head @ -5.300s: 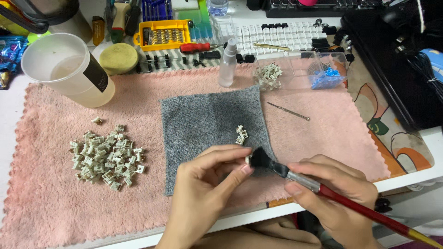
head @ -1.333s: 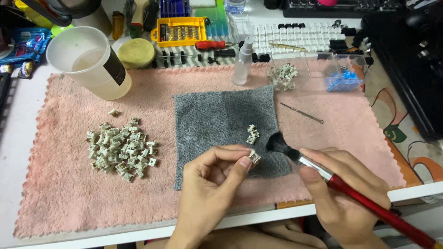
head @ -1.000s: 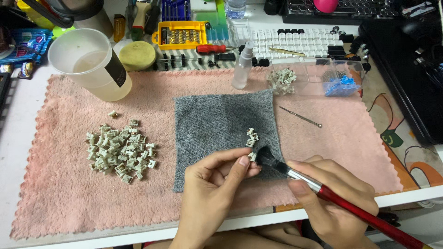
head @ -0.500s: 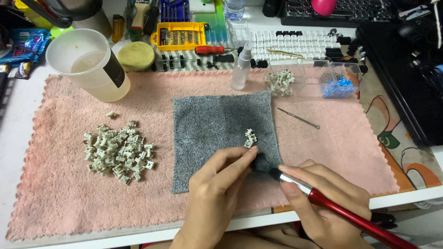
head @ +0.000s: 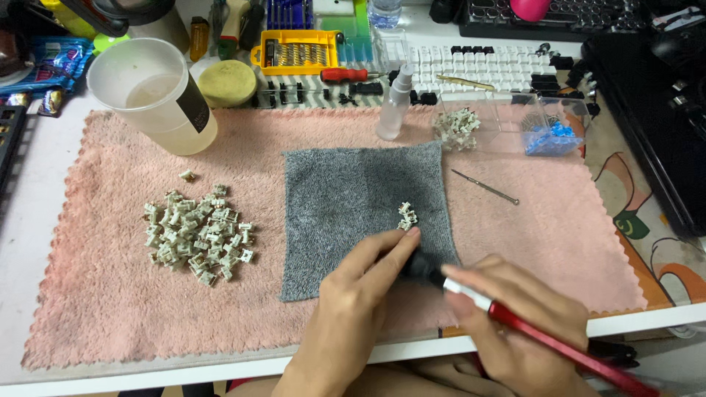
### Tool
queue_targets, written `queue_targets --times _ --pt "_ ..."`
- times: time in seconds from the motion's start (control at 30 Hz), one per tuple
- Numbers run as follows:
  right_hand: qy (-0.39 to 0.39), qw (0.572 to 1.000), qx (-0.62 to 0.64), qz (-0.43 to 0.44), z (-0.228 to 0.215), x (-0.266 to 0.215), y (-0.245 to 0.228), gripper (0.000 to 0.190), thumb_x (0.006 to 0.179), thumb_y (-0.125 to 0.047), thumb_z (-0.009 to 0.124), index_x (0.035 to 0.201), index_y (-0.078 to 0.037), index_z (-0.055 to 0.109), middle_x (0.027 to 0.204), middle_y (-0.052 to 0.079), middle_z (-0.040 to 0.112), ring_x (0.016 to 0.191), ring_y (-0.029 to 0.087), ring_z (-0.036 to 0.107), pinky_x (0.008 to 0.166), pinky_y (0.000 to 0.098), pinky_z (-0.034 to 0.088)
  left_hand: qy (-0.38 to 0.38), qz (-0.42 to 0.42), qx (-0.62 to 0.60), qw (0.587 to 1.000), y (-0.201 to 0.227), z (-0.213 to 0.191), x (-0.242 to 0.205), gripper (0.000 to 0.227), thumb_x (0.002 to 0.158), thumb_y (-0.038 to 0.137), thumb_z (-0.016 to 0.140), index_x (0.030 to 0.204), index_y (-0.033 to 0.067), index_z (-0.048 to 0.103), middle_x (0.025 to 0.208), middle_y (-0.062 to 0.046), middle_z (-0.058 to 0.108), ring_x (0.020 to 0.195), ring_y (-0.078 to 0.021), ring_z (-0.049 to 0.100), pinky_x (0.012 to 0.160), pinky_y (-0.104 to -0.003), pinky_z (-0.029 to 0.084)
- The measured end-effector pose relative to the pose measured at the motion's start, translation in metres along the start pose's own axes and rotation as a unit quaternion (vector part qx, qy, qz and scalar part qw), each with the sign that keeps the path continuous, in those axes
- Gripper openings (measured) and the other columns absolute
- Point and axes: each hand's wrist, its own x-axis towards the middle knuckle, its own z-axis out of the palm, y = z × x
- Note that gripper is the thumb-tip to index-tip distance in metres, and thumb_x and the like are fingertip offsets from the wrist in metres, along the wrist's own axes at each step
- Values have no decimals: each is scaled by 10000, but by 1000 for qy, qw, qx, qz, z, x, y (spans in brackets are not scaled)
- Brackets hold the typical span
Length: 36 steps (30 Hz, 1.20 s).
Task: The person uses a red-handled brush to clean small white keyboard switches one by one. They pick up each switch from a pile on a pink towel, brush it, and place it on a grey cloth. The workspace includes tools, a spray bottle, and a cup of liquid.
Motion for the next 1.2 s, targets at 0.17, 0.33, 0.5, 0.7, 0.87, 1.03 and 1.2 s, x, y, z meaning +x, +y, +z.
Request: queue_targets --times 0.17,0.33,0.5,0.7,0.87,1.03,1.2 --pt "32 998 -54 8 -1 7 5 187 1032 -63 753 1146 63 831 980 161 835 831 230 802 854 320 625 71 -26 -80 994 -1 7 7 338 1125 -53 643 1440 13 748 1316 -163 821 1162 -251 850 1072 -307 656" --pt "67 995 -61 41 -8 5 0 197 1054 -10 714 1166 118 813 1000 220 817 879 286 793 934 380 629 97 -254 -396 877 3 15 8 338 1086 79 712 1393 -25 805 1297 -208 906 1103 -233 913 1028 -276 720" --pt "68 993 51 87 0 7 -20 228 933 -106 746 1044 79 820 872 178 814 752 246 776 814 319 618 65 -278 -316 905 4 11 8 333 1088 161 741 1369 59 889 1154 -43 924 947 -120 890 891 -196 657" --pt "30 996 34 78 -7 5 -12 238 965 -105 744 1099 68 839 895 169 831 797 223 799 839 294 617 60 -310 -324 892 4 9 8 324 1079 153 755 1353 71 906 1151 -28 924 953 -126 889 889 -198 664" --pt "30 998 -37 43 -11 2 -9 245 1020 -134 727 1170 27 835 937 138 807 769 194 760 789 273 583 56 -290 -421 858 9 11 9 410 1091 186 708 1436 -15 803 1162 -244 925 1042 -181 885 1034 -261 698" --pt "69 996 -7 -63 -2 7 -13 264 942 -67 743 1078 159 748 926 262 784 703 310 752 685 345 605 55 -323 -457 827 6 12 7 431 1069 157 733 1457 -11 814 1203 -215 915 1045 -236 898 1023 -281 698" --pt "46 996 19 -70 -6 -3 -1 282 957 -100 744 1144 110 760 936 218 766 718 281 712 702 325 565 96 -378 -520 760 -9 16 1 376 1009 113 824 1334 -68 877 1117 -173 890 920 -200 832 931 -265 678"
